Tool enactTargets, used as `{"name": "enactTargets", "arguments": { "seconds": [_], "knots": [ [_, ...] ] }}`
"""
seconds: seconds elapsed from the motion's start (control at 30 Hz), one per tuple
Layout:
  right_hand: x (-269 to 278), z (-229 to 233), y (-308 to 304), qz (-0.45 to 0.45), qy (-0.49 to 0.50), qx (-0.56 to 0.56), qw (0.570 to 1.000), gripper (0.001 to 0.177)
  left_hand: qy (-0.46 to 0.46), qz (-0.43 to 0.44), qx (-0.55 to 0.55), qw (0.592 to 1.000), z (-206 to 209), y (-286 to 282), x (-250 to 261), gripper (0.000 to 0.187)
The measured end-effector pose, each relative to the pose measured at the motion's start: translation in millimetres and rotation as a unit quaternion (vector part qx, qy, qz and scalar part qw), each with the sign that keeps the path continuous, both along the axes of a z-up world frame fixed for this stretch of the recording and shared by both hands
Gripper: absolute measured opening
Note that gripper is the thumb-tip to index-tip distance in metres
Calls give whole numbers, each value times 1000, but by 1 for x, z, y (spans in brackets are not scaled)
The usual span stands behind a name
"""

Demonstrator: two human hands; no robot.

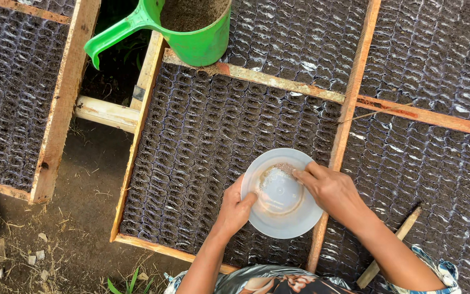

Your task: The person uses a wooden stick to poke holes in a soil-filled seed tray. They then take seeds from a white bowl and place them into the holes. Finally, the person uses a green scoop to cover the seeds with soil.

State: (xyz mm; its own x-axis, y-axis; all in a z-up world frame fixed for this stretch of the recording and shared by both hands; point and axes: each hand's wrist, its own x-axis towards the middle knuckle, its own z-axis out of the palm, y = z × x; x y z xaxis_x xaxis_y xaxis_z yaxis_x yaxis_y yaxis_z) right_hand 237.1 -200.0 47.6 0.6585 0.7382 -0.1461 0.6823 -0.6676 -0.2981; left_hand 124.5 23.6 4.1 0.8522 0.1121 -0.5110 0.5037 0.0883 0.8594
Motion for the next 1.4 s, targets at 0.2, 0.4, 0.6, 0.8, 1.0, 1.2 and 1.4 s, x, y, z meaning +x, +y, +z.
{"name": "enactTargets", "arguments": {
  "seconds": [0.2,0.4,0.6,0.8,1.0,1.2,1.4],
  "knots": [
    [0,-22,-9,33,-55,-39,997,20,10,-8,-5,1000,11,-2,2,55],
    [6,-25,-9,-49,24,17,998,20,5,0,-14,1000,9,-2,8,54],
    [60,-43,-15,-224,46,184,956,12,-3,6,-16,1000,6,-4,11,54],
    [99,-103,-12,-242,19,228,943,9,-3,7,-18,1000,-10,-4,7,56],
    [102,-109,-9,-252,31,232,939,10,-5,15,-24,1000,-10,-1,8,57],
    [108,-105,-2,-264,18,267,927,9,-4,4,-20,1000,-23,-3,5,58],
    [115,-118,0,-257,-11,287,923,7,-1,7,-12,1000,-16,0,10,58]
  ]
}}
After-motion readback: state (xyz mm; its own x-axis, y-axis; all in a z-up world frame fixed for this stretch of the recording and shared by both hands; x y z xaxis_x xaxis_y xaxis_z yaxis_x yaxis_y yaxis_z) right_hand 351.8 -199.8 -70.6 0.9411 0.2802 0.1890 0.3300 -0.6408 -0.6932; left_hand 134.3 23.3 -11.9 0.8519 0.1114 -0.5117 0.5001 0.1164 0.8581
